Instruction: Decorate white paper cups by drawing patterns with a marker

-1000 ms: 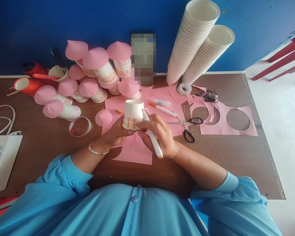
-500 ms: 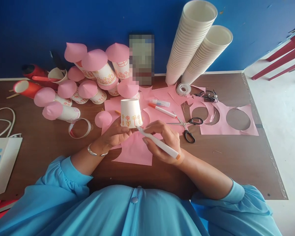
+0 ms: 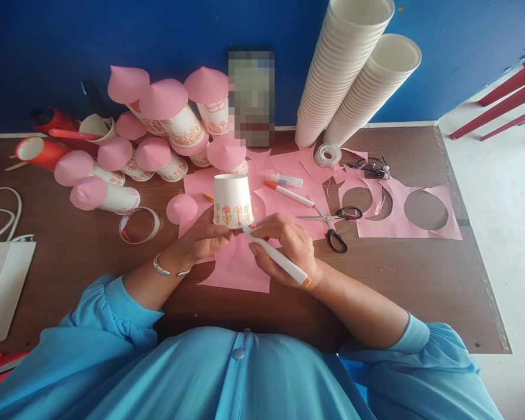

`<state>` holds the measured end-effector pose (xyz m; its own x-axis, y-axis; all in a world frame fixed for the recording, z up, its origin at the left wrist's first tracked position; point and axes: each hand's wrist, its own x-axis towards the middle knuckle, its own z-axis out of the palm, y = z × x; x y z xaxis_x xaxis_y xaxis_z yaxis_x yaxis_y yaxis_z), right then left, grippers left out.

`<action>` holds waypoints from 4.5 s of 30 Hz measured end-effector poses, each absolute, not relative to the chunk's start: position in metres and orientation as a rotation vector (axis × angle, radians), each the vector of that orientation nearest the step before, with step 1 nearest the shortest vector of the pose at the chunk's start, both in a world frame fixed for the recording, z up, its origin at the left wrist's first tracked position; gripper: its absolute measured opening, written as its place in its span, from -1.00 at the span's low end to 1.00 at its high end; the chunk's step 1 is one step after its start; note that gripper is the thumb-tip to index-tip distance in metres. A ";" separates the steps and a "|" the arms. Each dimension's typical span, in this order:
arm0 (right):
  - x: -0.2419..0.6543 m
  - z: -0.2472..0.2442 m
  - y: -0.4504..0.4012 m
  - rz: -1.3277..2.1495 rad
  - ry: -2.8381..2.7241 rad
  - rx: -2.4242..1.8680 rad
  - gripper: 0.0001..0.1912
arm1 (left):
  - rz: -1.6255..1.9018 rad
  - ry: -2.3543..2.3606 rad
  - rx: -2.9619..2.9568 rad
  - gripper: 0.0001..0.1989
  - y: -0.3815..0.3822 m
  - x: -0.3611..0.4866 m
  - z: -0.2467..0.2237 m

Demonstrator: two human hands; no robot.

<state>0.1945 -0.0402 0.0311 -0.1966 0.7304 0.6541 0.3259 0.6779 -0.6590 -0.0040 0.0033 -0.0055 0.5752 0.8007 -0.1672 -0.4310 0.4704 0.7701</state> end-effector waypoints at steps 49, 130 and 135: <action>0.196 0.032 -0.036 0.445 -1.817 -0.814 -0.81 | 0.808 0.575 0.761 -0.53 0.003 -0.006 -0.007; 0.196 0.009 -0.031 0.175 -1.853 -0.894 -0.58 | 0.698 0.452 0.861 -0.35 0.001 -0.006 -0.008; 0.196 0.008 -0.032 0.139 -1.869 -0.879 -0.58 | 0.702 0.484 0.858 -0.27 0.001 -0.005 -0.007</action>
